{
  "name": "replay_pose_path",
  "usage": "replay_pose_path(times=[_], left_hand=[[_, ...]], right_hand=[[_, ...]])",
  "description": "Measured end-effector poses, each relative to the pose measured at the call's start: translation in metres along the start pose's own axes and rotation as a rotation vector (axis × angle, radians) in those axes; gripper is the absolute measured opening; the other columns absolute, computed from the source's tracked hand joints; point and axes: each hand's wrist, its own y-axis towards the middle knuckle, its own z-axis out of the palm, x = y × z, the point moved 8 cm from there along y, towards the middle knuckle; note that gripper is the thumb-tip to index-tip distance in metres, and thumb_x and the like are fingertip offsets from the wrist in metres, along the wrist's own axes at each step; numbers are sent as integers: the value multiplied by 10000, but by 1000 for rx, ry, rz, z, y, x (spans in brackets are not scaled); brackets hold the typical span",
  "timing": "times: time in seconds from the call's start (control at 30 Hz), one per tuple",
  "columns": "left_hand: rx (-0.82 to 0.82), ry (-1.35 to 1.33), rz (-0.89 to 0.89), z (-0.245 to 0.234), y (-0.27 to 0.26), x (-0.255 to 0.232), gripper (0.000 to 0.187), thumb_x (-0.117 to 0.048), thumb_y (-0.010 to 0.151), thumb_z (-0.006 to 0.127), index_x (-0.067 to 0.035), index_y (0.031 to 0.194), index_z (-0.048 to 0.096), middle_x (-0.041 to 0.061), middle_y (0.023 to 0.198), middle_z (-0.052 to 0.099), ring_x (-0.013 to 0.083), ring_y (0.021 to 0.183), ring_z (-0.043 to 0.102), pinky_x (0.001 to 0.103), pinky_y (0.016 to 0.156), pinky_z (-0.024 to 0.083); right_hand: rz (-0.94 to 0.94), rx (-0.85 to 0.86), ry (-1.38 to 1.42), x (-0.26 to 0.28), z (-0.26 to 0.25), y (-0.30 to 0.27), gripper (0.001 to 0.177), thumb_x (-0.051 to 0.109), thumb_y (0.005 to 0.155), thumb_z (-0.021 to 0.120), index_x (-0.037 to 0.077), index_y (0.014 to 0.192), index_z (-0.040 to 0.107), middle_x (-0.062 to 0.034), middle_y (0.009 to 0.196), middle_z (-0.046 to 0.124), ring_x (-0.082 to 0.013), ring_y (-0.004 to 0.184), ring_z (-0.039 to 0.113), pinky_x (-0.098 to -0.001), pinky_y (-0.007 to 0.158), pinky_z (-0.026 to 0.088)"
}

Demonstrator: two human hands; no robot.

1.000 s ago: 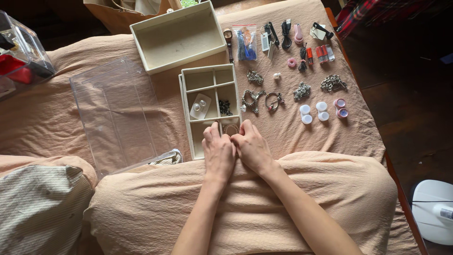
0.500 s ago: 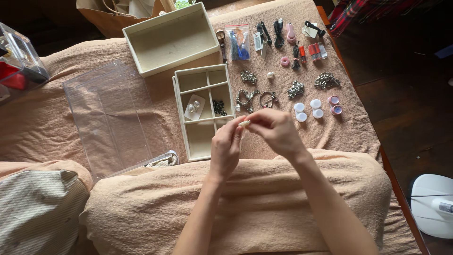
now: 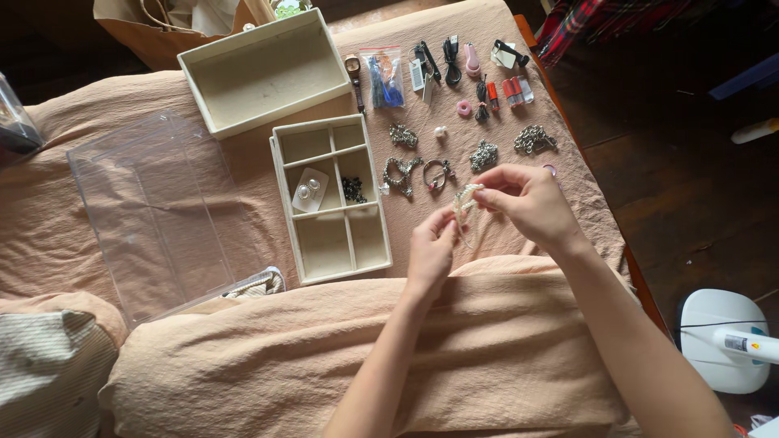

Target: The person removes jewelry from a compartmentalized box and places it on the bed, then reorganizes the items back into the box. They handle contact lens cases, bracelets, necklaces, and earrings, arranging them into the box's compartments.

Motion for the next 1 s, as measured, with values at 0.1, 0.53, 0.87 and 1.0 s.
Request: replay_pose_path(times=[0.1, 0.53, 0.87, 1.0], left_hand=[[-81, -158, -228, 3, 10, 45, 328, -57, 1029, 505, -2, 1331, 619, 57, 1116, 714, 139, 961, 699, 268, 819, 556], [-396, 383, -154, -23, 16, 50, 440, 28, 900, 591, -30, 1333, 644, 172, 1183, 679, 247, 1001, 620, 376, 886, 479], [-415, 664, 43, -19, 0, 23, 645, 80, 807, 563, 2, 1443, 484, 194, 1284, 474, 330, 1107, 605, 409, 1014, 482], [-380, 744, 109, -11, -2, 11, 641, 91, 780, 606, 29, 1410, 505, 205, 1289, 472, 352, 1156, 580, 435, 1018, 469]], right_hand=[[88, -33, -67, -24, -11, 8, 177, 83, 915, 735, -6, 1066, 764, -74, 820, 755, -106, 685, 673, -247, 615, 547], [229, 52, -236, -103, 10, 35, 231, 124, 831, 782, 31, 1042, 772, -66, 872, 797, -90, 771, 732, -247, 702, 575], [274, 55, -497, -140, 20, 56, 285, 125, 832, 795, 31, 1098, 757, -125, 934, 791, -183, 786, 766, -334, 743, 614], [177, 34, -575, -137, 26, 61, 323, 106, 804, 819, 22, 1109, 750, -160, 957, 779, -221, 869, 766, -352, 806, 605]])
